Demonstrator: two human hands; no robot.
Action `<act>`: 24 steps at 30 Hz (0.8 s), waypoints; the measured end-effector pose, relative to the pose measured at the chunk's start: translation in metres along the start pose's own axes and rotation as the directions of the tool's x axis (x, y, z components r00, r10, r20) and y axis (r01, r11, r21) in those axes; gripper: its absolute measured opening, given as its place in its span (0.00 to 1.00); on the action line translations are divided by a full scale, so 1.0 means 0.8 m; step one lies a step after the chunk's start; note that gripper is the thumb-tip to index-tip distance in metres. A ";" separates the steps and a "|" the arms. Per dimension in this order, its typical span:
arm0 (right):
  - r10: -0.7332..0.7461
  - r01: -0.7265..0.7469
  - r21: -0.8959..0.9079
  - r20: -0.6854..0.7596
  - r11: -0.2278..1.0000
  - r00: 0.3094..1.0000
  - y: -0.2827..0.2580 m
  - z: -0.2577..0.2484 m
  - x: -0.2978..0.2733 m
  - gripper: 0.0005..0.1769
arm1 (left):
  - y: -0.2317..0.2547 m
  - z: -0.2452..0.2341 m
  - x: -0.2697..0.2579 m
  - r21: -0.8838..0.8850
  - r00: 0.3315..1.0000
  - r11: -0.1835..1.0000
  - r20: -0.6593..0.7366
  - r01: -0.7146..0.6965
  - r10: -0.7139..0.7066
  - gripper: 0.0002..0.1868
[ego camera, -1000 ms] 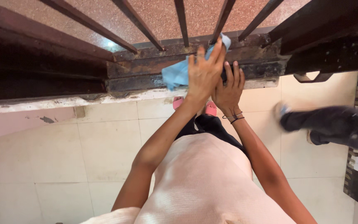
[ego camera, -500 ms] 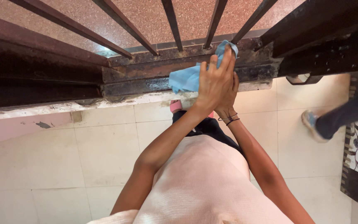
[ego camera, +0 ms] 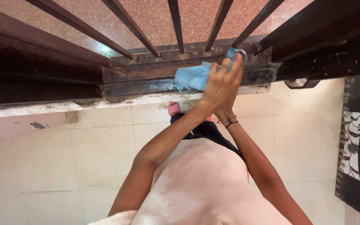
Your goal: The person cleans a metal gate by wiping its bottom frame and vertical bars with a cloth.
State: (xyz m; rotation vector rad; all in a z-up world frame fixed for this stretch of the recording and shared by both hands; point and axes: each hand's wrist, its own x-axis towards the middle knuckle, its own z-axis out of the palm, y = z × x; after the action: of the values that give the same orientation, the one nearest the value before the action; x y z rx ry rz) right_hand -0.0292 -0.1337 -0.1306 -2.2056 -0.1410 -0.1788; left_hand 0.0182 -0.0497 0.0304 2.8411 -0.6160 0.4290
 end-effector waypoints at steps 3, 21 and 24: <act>-0.030 0.031 -0.044 0.012 0.999 0.999 0.002 0.001 -0.001 0.38 | 0.020 0.023 0.009 0.113 0.995 0.994 -0.100 0.014 -0.003 0.31; -0.255 0.254 -0.195 0.020 0.947 0.967 -0.011 -0.035 0.003 0.35 | -0.015 0.017 0.016 0.190 1.000 0.982 -0.010 -0.007 0.009 0.28; 0.177 -0.084 0.441 -0.174 0.893 0.969 -0.026 -0.062 -0.002 0.27 | -0.026 0.019 -0.009 -0.096 0.994 0.994 0.106 0.049 -0.038 0.30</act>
State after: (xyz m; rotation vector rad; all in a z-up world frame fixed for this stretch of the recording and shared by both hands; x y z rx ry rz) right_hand -0.0381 -0.1608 -0.0852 -1.7322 0.0822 -0.2758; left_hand 0.0244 -0.0327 0.0113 2.7902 -0.5758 0.2374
